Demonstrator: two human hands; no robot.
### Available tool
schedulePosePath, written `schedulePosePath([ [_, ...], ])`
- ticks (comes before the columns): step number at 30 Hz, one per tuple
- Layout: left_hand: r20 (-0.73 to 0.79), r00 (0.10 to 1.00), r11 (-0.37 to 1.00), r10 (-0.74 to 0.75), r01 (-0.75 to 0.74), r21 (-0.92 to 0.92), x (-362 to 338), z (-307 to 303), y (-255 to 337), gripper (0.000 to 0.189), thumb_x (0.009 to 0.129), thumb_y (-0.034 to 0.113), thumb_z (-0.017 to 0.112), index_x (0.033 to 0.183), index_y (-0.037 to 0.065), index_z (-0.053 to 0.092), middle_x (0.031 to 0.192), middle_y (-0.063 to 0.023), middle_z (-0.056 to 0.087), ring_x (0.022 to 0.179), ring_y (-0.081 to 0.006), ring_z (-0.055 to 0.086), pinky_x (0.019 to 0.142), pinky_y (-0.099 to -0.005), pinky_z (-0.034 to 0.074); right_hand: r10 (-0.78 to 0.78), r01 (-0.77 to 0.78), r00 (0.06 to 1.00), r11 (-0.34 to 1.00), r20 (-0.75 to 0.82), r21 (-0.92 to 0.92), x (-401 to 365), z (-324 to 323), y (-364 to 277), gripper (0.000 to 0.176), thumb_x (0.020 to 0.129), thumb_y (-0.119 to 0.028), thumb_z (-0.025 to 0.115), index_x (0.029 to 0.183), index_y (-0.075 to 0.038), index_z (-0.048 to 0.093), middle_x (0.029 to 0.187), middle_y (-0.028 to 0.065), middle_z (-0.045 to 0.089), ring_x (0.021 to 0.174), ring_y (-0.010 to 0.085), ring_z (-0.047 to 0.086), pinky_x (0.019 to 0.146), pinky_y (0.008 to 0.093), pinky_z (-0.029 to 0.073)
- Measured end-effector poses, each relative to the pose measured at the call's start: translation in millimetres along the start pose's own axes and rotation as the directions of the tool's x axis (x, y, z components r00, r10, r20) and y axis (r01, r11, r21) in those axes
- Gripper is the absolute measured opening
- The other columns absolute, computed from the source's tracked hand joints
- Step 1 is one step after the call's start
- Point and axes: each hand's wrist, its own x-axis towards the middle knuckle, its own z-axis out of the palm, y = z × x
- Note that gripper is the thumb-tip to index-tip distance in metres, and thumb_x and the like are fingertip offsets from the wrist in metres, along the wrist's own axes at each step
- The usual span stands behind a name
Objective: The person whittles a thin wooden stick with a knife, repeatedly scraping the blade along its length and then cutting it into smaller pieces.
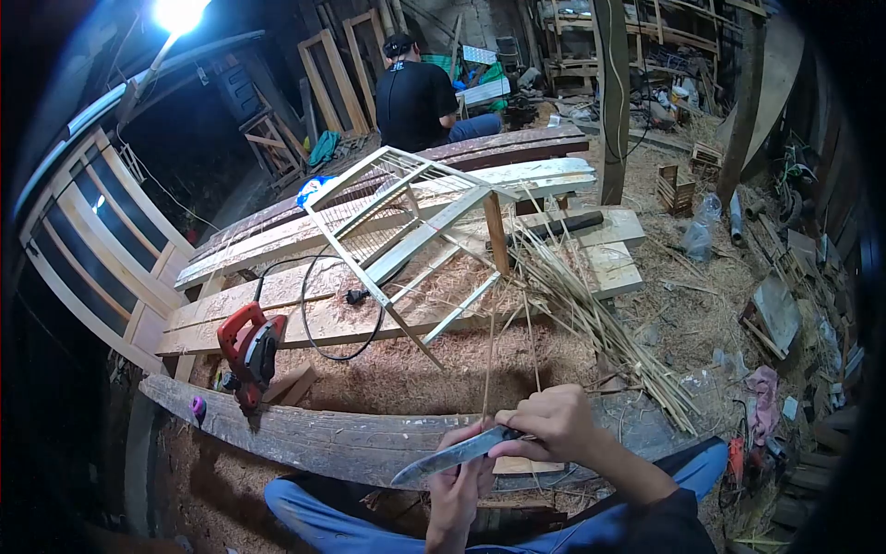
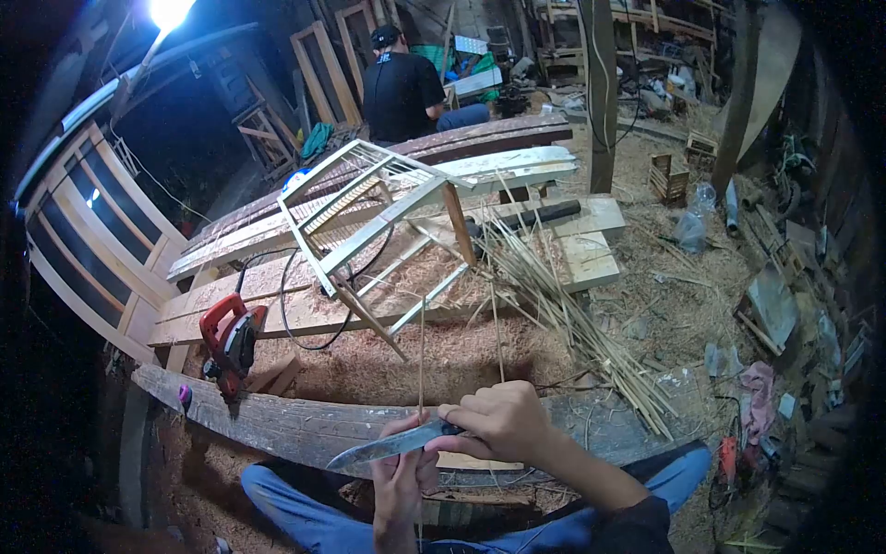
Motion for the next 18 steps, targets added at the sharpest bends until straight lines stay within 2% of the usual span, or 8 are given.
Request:
schedulePosePath([
  [4, 0.080, 0.994, 0.996, 0.072, -0.075, 0.044, 0, 8, 5, 0.032, 0.105, 0.012, 0.053, 0.135, 0.001, 0.052, 0.074, 0.0028, 0.048, 0.054, -0.0009, 0.034, 0.043, -0.0179, 0.024, -0.005, 0.005, 1.000, 1.000, -0.018, 0.014, 1, 1, 0, 0.041, 0.082, -0.053, 0.073, 0.089, -0.012, 0.075, 0.059, -0.0019, 0.055, 0.048, 0.0153, 0.054, 0.045, 0.0306, 0.040],
  [6, 0.136, 0.984, 0.990, 0.112, -0.123, 0.072, -4, 17, 15, 0.031, 0.105, 0.011, 0.052, 0.135, 0.000, 0.053, 0.073, 0.0032, 0.047, 0.053, -0.0008, 0.033, 0.043, -0.0181, 0.024, 0.014, -0.014, 0.999, 1.000, -0.040, 0.001, 0, -1, 0, 0.041, 0.075, -0.049, 0.080, 0.084, -0.010, 0.074, 0.057, -0.0004, 0.056, 0.047, 0.0179, 0.055, 0.043, 0.0320, 0.039],
  [10, 0.075, 0.993, 0.996, -0.087, 0.086, 0.011, -4, 10, 18, 0.029, 0.106, 0.014, 0.050, 0.131, 0.001, 0.054, 0.068, 0.0051, 0.042, 0.049, -0.0008, 0.030, 0.041, -0.0189, 0.022, 0.041, -0.042, 0.999, 0.997, -0.025, -0.065, 1, -11, 6, 0.039, 0.077, -0.049, 0.079, 0.082, -0.011, 0.074, 0.057, -0.0010, 0.057, 0.047, 0.0146, 0.056, 0.043, 0.0303, 0.039],
  [12, 0.045, 0.987, 0.988, -0.152, 0.153, -0.014, -4, 2, 26, 0.028, 0.106, 0.015, 0.050, 0.129, 0.001, 0.055, 0.067, 0.0057, 0.040, 0.047, -0.0008, 0.029, 0.039, -0.0193, 0.021, 0.099, -0.103, 0.994, 0.991, -0.046, -0.083, -3, -11, 14, 0.039, 0.086, -0.051, 0.073, 0.083, -0.012, 0.074, 0.055, -0.0001, 0.055, 0.046, 0.0162, 0.055, 0.043, 0.0322, 0.039],
  [14, 0.006, 0.999, 0.999, -0.032, 0.032, 0.011, -9, -13, 53, 0.024, 0.104, 0.012, 0.053, 0.125, 0.002, 0.056, 0.066, 0.0046, 0.040, 0.048, -0.0016, 0.030, 0.042, -0.0201, 0.022, 0.358, -0.378, 0.872, 0.926, -0.335, 0.006, -5, -20, 46, 0.043, 0.088, -0.053, 0.070, 0.080, -0.010, 0.073, 0.060, 0.0030, 0.061, 0.049, 0.0182, 0.059, 0.045, 0.0321, 0.042],
  [16, -0.126, 0.986, 0.993, 0.110, -0.104, 0.052, -10, -33, 65, 0.024, 0.103, 0.013, 0.053, 0.125, 0.004, 0.057, 0.065, 0.0053, 0.039, 0.047, -0.0022, 0.027, 0.042, -0.0203, 0.022, 0.410, -0.539, 0.821, 0.787, -0.398, -0.300, -8, -64, 50, 0.045, 0.089, -0.052, 0.070, 0.078, -0.009, 0.073, 0.063, 0.0055, 0.065, 0.051, 0.0202, 0.062, 0.047, 0.0313, 0.046],
  [17, -0.121, 0.981, 0.989, 0.149, -0.147, 0.025, -6, -39, 65, 0.024, 0.103, 0.014, 0.054, 0.126, 0.005, 0.058, 0.068, 0.0043, 0.041, 0.050, -0.0026, 0.029, 0.042, -0.0200, 0.023, 0.409, -0.533, 0.826, 0.792, -0.388, -0.299, -6, -59, 47, 0.045, 0.089, -0.052, 0.070, 0.078, -0.009, 0.073, 0.063, 0.0055, 0.065, 0.051, 0.0202, 0.062, 0.047, 0.0313, 0.046],
  [18, -0.134, 0.980, 0.989, 0.145, -0.144, 0.018, -4, -40, 60, 0.024, 0.103, 0.014, 0.054, 0.126, 0.005, 0.058, 0.068, 0.0043, 0.041, 0.050, -0.0026, 0.029, 0.042, -0.0200, 0.023, 0.360, -0.443, 0.865, 0.875, -0.350, -0.194, -6, -49, 40, 0.045, 0.089, -0.052, 0.069, 0.078, -0.009, 0.072, 0.063, 0.0055, 0.065, 0.051, 0.0206, 0.063, 0.047, 0.0311, 0.046],
])
